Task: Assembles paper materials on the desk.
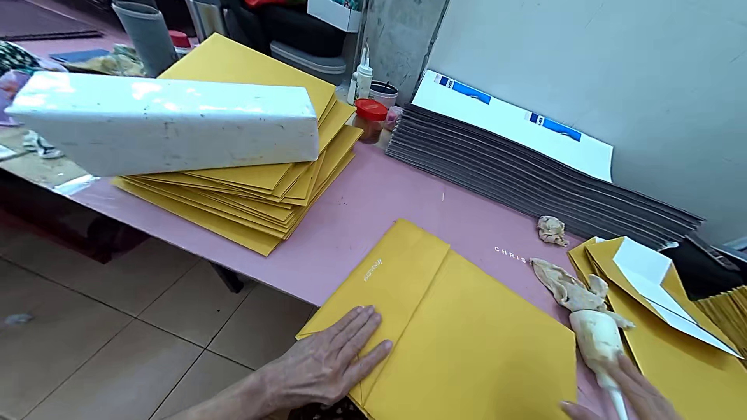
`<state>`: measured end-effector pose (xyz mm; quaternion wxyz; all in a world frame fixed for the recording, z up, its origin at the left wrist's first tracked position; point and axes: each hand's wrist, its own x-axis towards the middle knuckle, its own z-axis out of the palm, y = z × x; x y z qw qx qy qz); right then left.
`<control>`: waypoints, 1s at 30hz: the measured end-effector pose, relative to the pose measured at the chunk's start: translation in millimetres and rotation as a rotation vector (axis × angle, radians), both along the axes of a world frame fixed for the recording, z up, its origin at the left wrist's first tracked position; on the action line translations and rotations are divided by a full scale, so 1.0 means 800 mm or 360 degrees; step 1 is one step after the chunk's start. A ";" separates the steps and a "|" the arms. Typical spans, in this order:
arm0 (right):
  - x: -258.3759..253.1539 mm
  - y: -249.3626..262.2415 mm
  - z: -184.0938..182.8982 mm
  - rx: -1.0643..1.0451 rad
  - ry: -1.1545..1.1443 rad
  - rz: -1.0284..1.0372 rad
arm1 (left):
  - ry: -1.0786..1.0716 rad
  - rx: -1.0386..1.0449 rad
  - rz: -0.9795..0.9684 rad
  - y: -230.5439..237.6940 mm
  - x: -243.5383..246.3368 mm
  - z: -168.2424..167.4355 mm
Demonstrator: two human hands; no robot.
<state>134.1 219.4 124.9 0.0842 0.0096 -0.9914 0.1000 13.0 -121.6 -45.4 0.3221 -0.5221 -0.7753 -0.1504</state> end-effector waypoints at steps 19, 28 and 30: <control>-0.294 -0.180 -0.148 -0.0292 0.0145 0.0849 | -0.0027 0.0031 0.0293 0.035 0.022 -0.007; -0.309 -0.154 -0.125 -0.0619 0.0027 0.0798 | -0.0052 0.0055 0.0269 0.037 0.026 -0.005; -0.317 -0.157 -0.138 -0.0367 0.0139 0.0924 | -0.0056 0.0027 0.0266 0.036 0.026 -0.005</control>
